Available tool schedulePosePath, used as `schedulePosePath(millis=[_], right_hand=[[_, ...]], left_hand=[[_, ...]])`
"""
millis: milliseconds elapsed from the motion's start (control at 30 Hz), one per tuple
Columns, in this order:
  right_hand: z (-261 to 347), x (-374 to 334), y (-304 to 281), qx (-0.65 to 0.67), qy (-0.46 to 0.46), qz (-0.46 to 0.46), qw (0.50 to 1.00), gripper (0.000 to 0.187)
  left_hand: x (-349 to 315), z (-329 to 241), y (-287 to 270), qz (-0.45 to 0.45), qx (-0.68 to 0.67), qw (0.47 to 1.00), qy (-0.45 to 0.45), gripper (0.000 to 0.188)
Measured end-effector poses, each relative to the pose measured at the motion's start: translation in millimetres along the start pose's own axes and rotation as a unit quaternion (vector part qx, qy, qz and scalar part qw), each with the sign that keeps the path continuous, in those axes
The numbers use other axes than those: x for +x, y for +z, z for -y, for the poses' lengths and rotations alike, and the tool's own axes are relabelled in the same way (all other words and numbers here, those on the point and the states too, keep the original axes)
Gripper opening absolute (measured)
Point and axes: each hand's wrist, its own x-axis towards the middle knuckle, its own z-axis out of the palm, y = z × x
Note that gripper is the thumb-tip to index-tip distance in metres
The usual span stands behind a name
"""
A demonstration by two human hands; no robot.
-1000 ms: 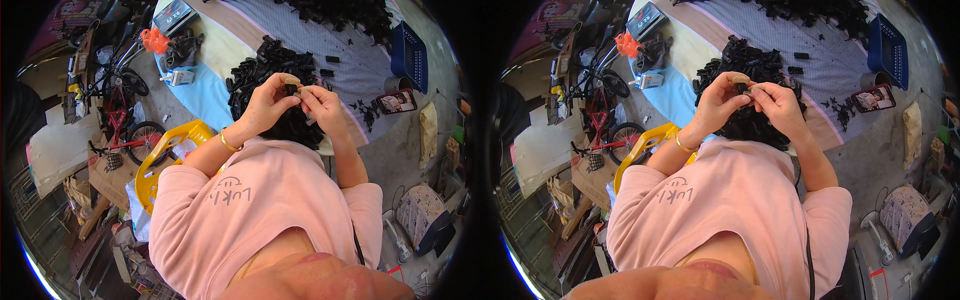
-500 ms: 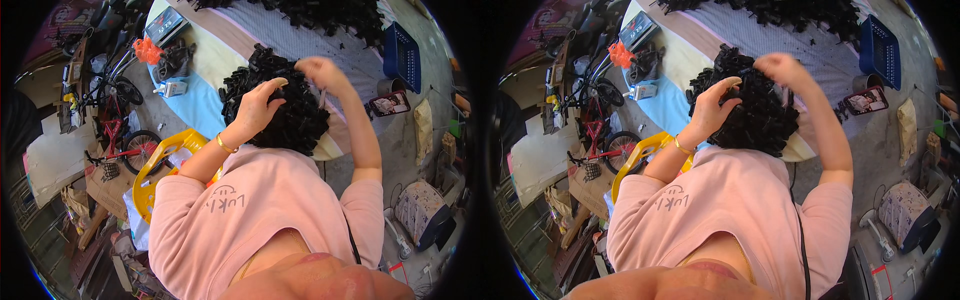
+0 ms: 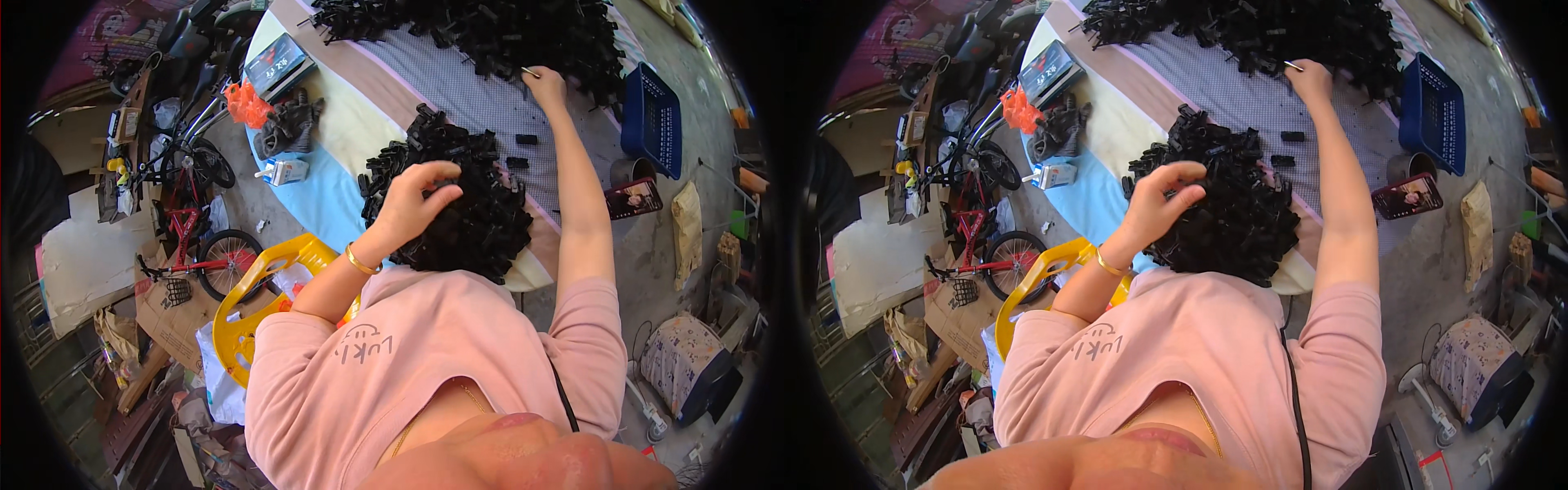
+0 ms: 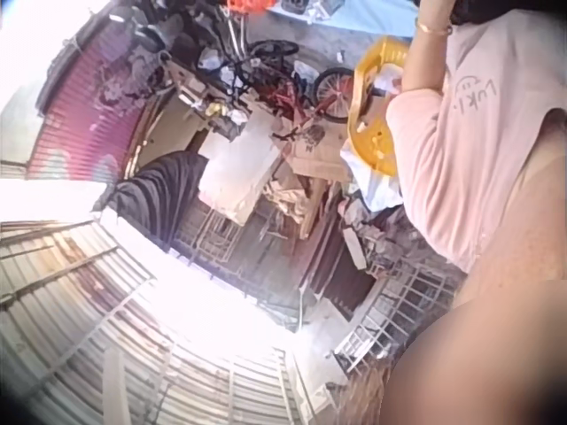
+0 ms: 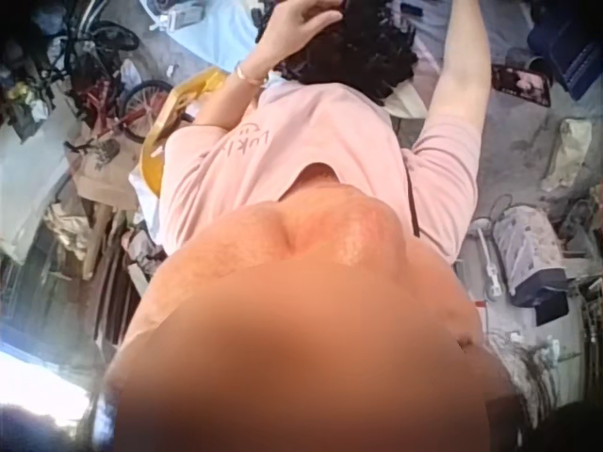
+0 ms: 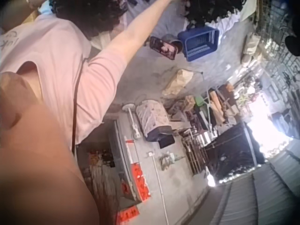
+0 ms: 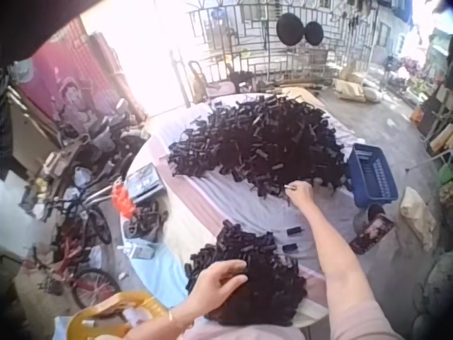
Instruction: Manually preparing and separating bunches of synthetic hair extensions at a workbench.
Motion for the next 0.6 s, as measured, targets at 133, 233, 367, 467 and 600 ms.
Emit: schedulePosePath(millis=[133,233,367,467,600], right_hand=[[78,-76,-27,0.262,-0.136,0.084,0.952,0.016],[130,-147,-65,0.329,-0.195,0.164,0.909,0.01],[140,-195,-80,0.356,-0.27,0.192,0.874,0.008],[139,-216,-85,0.344,-0.242,0.14,0.896,0.01],[139,-232,-89,0.314,-0.232,0.094,0.916,0.014]], left_hand=[[16,12,-7,-0.029,-0.219,0.973,-0.069,0.059],[26,9,-15,0.005,-0.286,0.951,-0.114,0.08],[34,5,-17,0.165,-0.352,0.912,-0.129,0.081],[27,-8,-9,0.151,-0.329,0.925,-0.118,0.073],[10,-25,1,0.107,-0.272,0.952,-0.086,0.064]])
